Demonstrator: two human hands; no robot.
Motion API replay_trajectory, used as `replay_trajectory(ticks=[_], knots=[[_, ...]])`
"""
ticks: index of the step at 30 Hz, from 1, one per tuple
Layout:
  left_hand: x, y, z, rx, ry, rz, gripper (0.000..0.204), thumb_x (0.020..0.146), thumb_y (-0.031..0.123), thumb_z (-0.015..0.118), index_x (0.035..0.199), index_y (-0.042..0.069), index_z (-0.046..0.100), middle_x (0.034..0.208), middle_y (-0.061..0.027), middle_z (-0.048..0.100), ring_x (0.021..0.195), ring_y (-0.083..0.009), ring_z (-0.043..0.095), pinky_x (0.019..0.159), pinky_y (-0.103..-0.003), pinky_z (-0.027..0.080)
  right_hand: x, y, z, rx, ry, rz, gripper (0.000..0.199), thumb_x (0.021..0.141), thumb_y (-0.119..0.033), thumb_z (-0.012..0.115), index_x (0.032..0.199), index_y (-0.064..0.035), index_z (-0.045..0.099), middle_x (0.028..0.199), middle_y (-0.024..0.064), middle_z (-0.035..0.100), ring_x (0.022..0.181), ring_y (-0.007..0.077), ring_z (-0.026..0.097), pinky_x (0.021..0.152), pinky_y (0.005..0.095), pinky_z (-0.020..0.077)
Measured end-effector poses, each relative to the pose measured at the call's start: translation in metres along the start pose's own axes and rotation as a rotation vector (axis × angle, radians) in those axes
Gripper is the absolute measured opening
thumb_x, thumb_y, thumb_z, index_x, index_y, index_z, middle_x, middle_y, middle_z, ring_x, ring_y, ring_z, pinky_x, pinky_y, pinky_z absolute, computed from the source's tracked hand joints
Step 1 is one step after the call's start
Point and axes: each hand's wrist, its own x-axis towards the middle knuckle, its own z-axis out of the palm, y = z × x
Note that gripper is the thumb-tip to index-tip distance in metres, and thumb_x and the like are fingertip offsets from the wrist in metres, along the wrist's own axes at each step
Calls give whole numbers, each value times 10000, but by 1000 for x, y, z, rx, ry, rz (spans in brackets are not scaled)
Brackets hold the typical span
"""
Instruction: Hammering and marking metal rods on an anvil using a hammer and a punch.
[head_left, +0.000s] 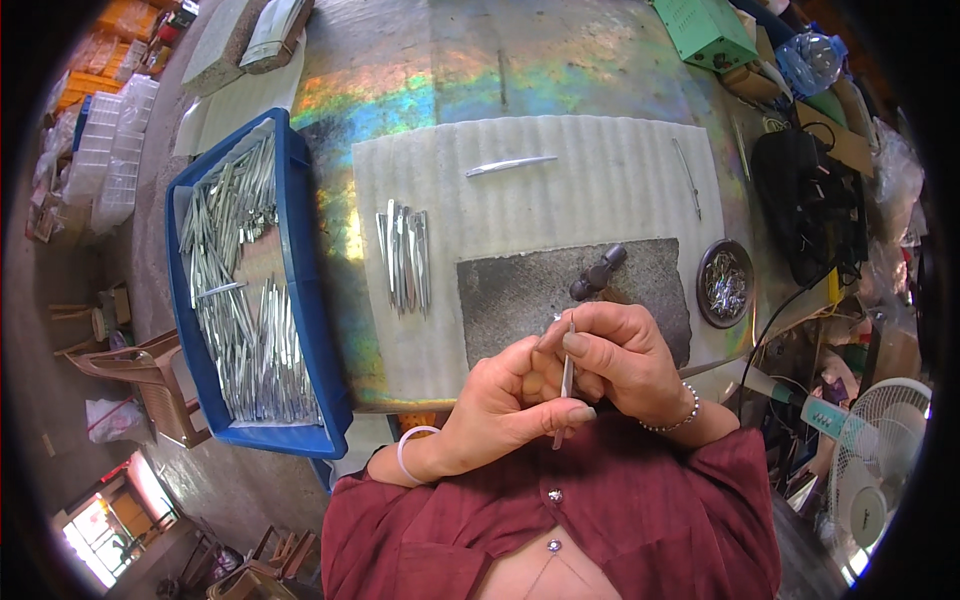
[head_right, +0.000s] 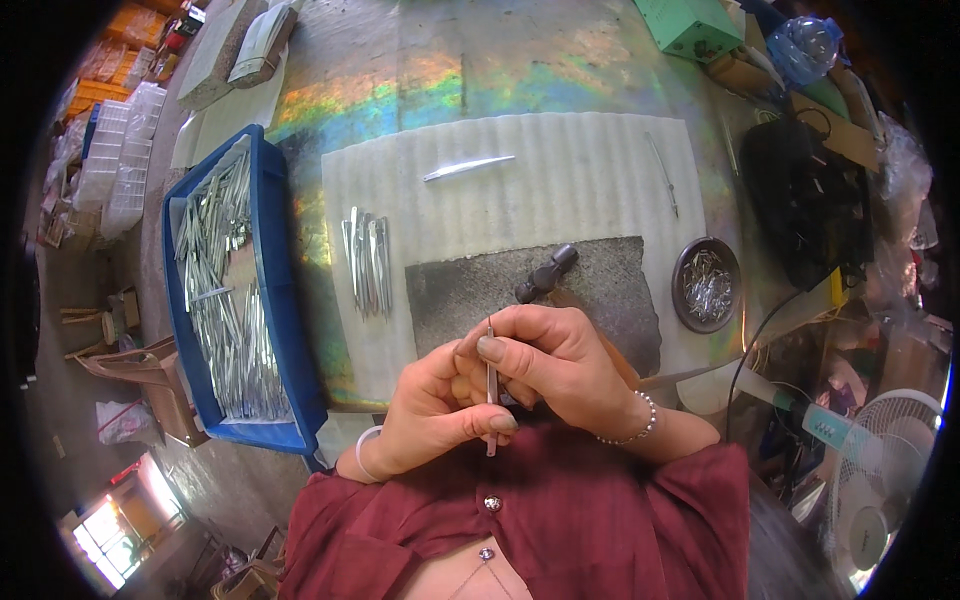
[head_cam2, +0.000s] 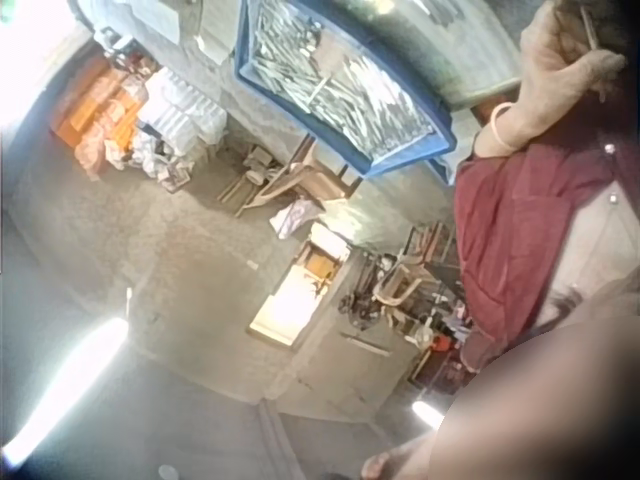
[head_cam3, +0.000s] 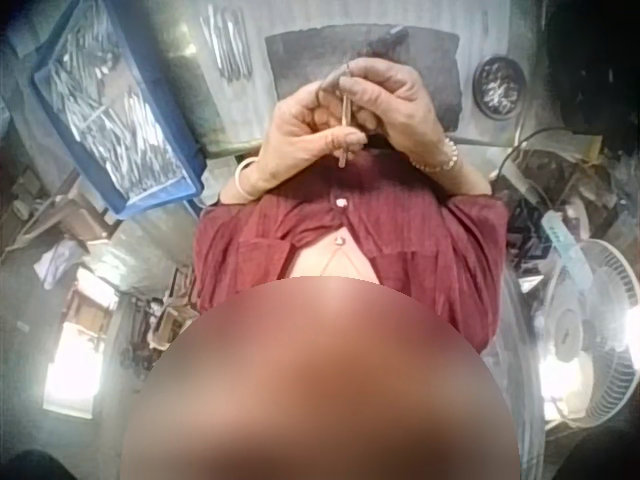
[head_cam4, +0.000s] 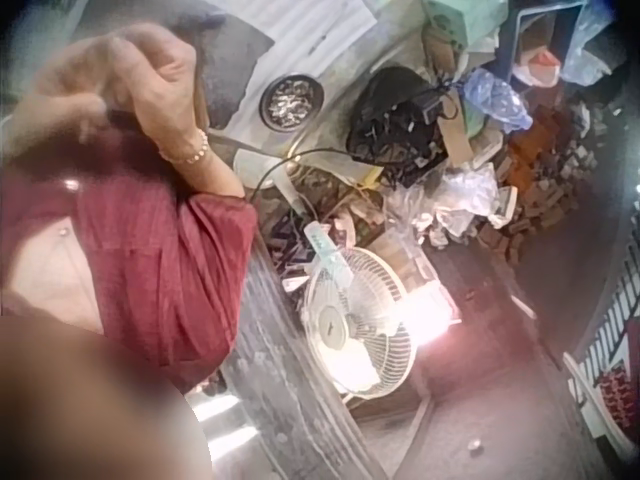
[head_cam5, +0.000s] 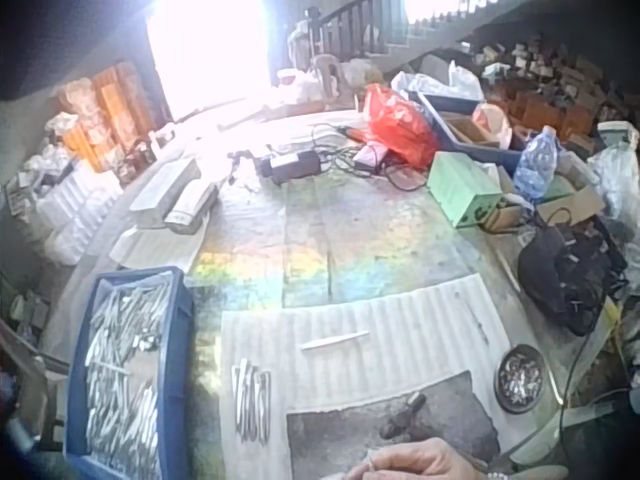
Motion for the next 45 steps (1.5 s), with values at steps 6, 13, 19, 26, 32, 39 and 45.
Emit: replay_trajectory(ticks=[6,13,19,26,32,39,45], knots=[[0,-11,-2,157,67,76,309,777,67,732,921,6,465,639,-15,585,565,-55,573,505,-203,453,-3,3,-2,26,-10,-14,198,947,-115,491,1004,37,606,670,-9,533,510,24,398,450,180,320],[0,-8,3,111,75,46,228,811,57,695,879,12,482,653,-29,610,580,-58,582,515,-212,455,-3,7,-3,40,21,-31,177,933,-107,524,1003,32,607,667,-2,543,514,25,409,451,173,321],[1,-12,-6,113,-45,42,207,895,77,589,1052,-18,492,744,-45,646,671,-72,595,612,-226,485,-3,-3,3,-78,68,-2,76,890,-47,575,933,-4,620,703,-12,546,530,20,444,461,167,340],[0,-10,-11,36,-141,15,245,939,99,513,1142,-26,456,871,-75,647,748,-103,610,656,-229,496,0,0,3,-105,99,4,56,873,-60,611,906,-16,617,688,-11,574,530,17,466,450,159,345],[-2,-9,-12,-14,-145,-26,230,947,104,497,1134,-24,460,889,-90,643,782,-120,618,667,-230,501,2,-3,4,-26,31,63,79,897,-32,563,922,40,544,704,67,598,555,133,607,470,239,498],[-6,-13,-18,-29,-149,-34,221,940,96,504,1122,-18,454,875,-121,644,779,-166,635,679,-258,518,2,3,12,-58,107,19,52,874,-63,609,903,-21,607,666,2,578,508,20,464,430,160,341],[-19,-14,-34,-361,87,156,216,922,74,528,1116,-4,478,857,-102,644,746,-166,644,661,-251,522,4,8,16,-121,171,-126,56,866,-18,592,921,-6,588,697,53,605,491,37,474,424,169,353]])
